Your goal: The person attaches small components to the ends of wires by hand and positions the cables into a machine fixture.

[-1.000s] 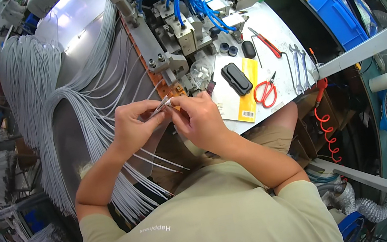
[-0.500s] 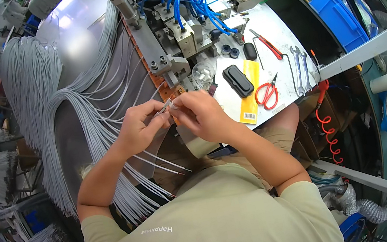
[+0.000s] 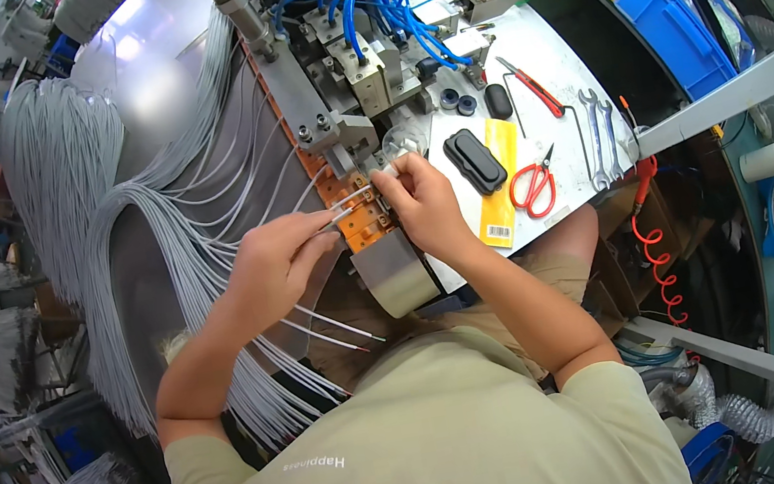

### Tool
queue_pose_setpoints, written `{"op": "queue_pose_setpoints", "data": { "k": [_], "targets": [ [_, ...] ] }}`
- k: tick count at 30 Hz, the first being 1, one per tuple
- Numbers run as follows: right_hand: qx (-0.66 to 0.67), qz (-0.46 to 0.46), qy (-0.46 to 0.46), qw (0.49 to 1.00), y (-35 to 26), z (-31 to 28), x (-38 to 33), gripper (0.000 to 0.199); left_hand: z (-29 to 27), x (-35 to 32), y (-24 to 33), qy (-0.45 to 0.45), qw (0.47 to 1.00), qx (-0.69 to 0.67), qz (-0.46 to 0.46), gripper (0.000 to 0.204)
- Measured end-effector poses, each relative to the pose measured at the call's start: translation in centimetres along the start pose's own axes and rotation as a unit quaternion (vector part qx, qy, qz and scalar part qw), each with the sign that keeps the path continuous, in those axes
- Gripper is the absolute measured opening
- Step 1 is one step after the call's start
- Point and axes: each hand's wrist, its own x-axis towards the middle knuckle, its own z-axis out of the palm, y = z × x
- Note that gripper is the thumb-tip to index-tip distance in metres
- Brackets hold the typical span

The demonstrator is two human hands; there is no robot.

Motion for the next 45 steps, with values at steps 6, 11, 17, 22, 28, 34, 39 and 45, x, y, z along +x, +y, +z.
{"op": "queue_pose_setpoints", "data": {
  "k": [6,11,17,22,28,34,39,45],
  "targets": [
    [0.034,0.055,-0.061,0.996,-0.3,-0.4,1.2,0.017,1.3,0.4,-3.1,0.047,0.971,0.227,0.061,0.018],
    [0.109,0.122,-0.048,0.985,-0.1,-0.2,1.5,0.016,1.4,0.7,-3.7,0.047,0.97,0.23,0.062,0.019],
    [0.102,0.085,0.006,0.991,0.8,-0.1,0.5,0.016,1.0,0.8,-2.9,0.057,0.987,0.136,0.062,0.014],
    [0.006,-0.031,0.022,0.999,-3.1,0.0,-3.8,0.016,0.3,0.7,-1.2,-0.006,0.982,-0.144,-0.125,0.015],
    [-0.226,-0.371,0.024,0.9,-2.3,1.5,-3.0,0.009,0.4,0.9,-1.5,-0.031,0.964,-0.2,-0.173,0.019],
    [-0.234,-0.344,0.014,0.909,-2.9,1.6,-3.1,0.008,0.7,0.7,-1.7,-0.031,0.981,-0.16,-0.109,0.019],
    [-0.176,-0.244,-0.033,0.953,-3.4,1.8,-3.5,0.009,0.5,0.7,-1.6,-0.024,0.978,-0.167,-0.125,0.016],
    [-0.123,-0.145,-0.072,0.979,-4.2,1.9,-3.5,0.006,0.5,0.6,-2.0,-0.038,0.986,-0.128,-0.098,0.015]
  ]
}}
